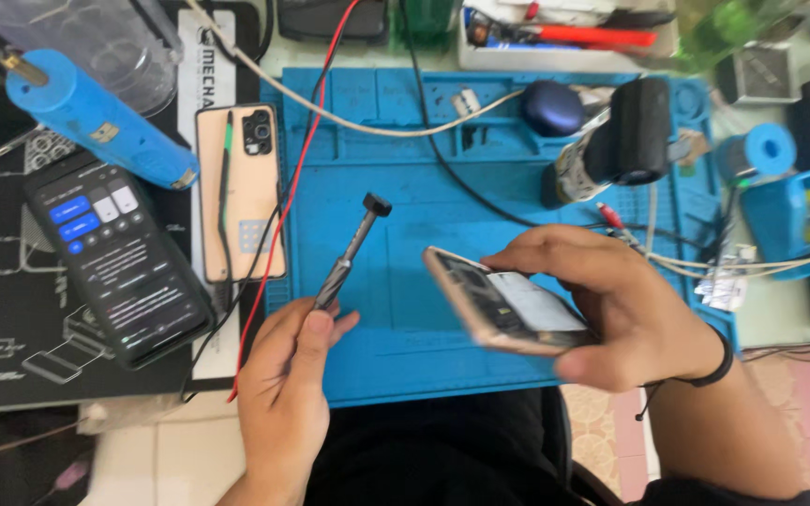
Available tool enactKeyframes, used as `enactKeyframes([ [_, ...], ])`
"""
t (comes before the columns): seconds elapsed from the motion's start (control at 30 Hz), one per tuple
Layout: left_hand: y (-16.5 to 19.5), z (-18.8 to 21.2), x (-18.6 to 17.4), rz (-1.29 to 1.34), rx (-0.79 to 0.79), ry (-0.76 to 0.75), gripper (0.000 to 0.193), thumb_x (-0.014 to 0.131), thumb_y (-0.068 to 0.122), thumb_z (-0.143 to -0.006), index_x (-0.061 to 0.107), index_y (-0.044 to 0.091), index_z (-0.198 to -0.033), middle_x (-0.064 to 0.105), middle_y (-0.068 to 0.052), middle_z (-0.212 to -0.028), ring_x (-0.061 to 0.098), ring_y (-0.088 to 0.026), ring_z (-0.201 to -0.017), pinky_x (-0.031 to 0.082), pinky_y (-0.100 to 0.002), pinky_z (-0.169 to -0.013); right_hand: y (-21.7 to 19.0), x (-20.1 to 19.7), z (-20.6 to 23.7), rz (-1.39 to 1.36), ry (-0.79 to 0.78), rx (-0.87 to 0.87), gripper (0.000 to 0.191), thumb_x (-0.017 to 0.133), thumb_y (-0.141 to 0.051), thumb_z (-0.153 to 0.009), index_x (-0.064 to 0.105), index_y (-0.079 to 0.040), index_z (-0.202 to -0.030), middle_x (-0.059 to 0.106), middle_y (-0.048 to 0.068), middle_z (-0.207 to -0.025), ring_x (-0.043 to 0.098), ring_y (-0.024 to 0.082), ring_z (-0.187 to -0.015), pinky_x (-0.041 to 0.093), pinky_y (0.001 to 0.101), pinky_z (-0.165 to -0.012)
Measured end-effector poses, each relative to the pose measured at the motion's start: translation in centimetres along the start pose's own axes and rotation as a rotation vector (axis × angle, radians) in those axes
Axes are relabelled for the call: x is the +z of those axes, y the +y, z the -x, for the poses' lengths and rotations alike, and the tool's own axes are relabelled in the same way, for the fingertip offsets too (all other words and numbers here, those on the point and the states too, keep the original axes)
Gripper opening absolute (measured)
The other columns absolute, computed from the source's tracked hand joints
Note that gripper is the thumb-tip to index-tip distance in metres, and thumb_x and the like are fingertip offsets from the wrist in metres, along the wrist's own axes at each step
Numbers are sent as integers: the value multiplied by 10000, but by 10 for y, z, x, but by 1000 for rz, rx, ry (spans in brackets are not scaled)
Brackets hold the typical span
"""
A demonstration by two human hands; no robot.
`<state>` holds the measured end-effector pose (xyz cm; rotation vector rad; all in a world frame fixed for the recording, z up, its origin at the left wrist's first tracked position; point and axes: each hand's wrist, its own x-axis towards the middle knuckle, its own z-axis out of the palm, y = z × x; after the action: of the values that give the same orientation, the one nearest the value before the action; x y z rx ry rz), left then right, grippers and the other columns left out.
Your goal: The person removes the camera module from a disassembled smartphone, places it aside, and uses a screwdriver to adjust internal components. They then use a prying tool to separate the phone's frame from the back panel and continue working on the internal assembly.
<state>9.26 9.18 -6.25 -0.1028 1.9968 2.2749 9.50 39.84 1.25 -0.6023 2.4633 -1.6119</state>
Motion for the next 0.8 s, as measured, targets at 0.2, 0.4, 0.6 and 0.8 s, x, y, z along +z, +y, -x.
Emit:
enactKeyframes([
  [0.2,9,1,11,-441,113,22,260,693,219,-953,761,-7,-1062,725,-83,-1063,664,-149,-862,503,-260,-709,-8,-18,13,-737,106,119,1075,742,-608,-713,556,204,-1392,671,329,-1034,628,386,-897,480,450,-798],
  [0.4,9,1,16,-461,141,64,265,717,233,-928,765,5,-1054,736,-90,-1052,692,-178,-875,524,-283,-751,-1,-21,17,-988,171,129,1082,783,-559,-673,451,166,-1404,591,351,-1069,561,424,-898,458,504,-743],
  [0.6,10,3,18,-501,205,81,253,724,223,-926,764,1,-1041,727,-103,-1047,704,-194,-890,537,-301,-772,-12,-20,9,-705,155,124,1038,716,-660,-709,553,135,-1356,653,286,-1004,599,378,-913,477,451,-769],
  [0.8,13,3,17,-443,244,152,233,709,211,-967,744,16,-1088,710,-93,-1075,689,-197,-912,534,-297,-808,-19,7,-1,334,-9,-64,805,801,-468,-653,664,22,-1277,686,164,-1197,680,294,-1106,555,384,-945],
])
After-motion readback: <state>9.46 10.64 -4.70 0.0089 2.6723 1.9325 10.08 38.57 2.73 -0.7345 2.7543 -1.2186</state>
